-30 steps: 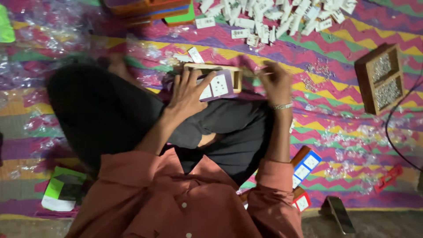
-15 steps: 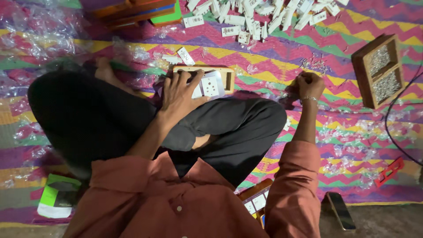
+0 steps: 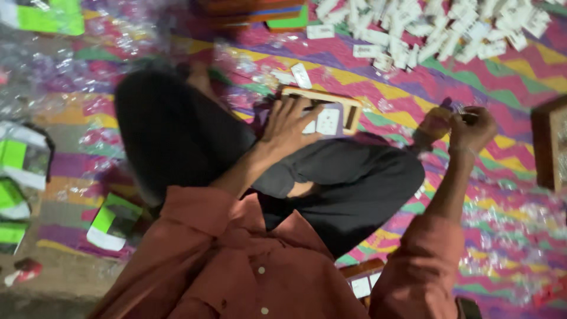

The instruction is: The person sits on a floor mat assembling electrical switch plates. They pick white switch modules from a pile, place them into purple plastic faceplate frames, take small screws from a wooden compartment box, and use a hand tool to tighten the screws, completing several plates one at a time.

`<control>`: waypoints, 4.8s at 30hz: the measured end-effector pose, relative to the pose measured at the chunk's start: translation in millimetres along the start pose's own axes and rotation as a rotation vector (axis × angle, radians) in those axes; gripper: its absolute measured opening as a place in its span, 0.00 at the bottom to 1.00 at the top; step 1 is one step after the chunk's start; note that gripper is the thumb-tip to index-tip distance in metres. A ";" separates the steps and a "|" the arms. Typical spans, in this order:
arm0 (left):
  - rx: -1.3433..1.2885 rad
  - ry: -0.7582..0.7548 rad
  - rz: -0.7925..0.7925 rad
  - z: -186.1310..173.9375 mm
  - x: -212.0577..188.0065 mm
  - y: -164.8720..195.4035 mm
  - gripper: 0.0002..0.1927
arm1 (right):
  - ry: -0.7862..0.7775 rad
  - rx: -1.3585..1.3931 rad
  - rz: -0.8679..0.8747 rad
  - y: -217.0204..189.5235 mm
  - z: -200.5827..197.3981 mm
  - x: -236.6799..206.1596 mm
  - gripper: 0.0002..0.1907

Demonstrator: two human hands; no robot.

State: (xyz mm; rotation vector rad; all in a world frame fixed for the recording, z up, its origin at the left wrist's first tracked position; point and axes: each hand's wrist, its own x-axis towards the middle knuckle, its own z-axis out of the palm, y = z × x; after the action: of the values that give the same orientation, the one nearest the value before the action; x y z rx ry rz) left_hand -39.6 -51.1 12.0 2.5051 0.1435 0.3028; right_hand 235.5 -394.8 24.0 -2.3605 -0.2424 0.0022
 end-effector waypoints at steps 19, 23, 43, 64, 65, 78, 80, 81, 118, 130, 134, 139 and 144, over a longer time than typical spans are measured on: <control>-0.061 0.017 -0.012 7.1 -2.3 -1.1 0.33 | -0.615 0.098 -0.207 -155.9 107.9 -89.6 0.06; -0.032 0.009 -0.023 9.0 -0.5 -1.4 0.33 | -0.626 0.138 -0.288 -154.2 114.0 -93.2 0.05; 0.004 -0.045 -0.018 14.3 -0.9 -3.4 0.35 | -0.592 0.039 -0.612 -157.6 121.3 -100.5 0.12; 0.013 0.001 0.038 12.3 -0.5 -3.2 0.32 | -0.589 0.098 -0.530 -162.5 110.7 -95.1 0.11; 0.021 0.034 0.057 13.1 -1.0 -3.2 0.32 | -0.579 0.128 -0.562 -162.9 111.2 -94.5 0.12; 0.026 0.048 0.182 -2.0 2.0 5.3 0.44 | -0.730 0.457 0.000 -139.1 115.5 -86.7 0.08; 0.039 0.013 0.222 -7.1 3.7 7.1 0.48 | -0.694 0.525 0.067 -138.4 117.5 -84.1 0.08; 0.023 0.005 0.223 -9.5 4.2 7.6 0.48 | -0.708 0.523 0.091 -139.6 117.0 -83.1 0.09; -2.298 -0.134 -0.643 19.6 4.5 -25.4 0.34 | -0.065 -0.629 -0.114 22.6 2.9 10.5 0.07; -2.382 -0.251 -0.547 17.4 6.5 -18.8 0.33 | -0.374 0.574 -0.101 -147.5 93.6 -109.5 0.03; -2.335 -0.204 -0.587 19.7 7.1 -15.9 0.32 | -0.426 0.751 0.051 -194.1 123.6 -128.9 0.05; -2.302 -0.187 -0.547 23.9 7.5 -15.2 0.31 | -0.415 0.845 0.170 -193.7 131.4 -136.1 0.07; -2.266 -0.218 -0.611 22.3 7.9 -14.2 0.31 | -0.360 0.843 0.216 -179.4 139.7 -139.3 0.08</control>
State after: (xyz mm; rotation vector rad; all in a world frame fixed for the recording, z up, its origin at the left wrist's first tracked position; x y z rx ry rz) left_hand -26.9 -50.7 -12.5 0.1793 0.2407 -0.1231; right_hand 57.4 -196.9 38.1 -1.5175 -0.1185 0.5322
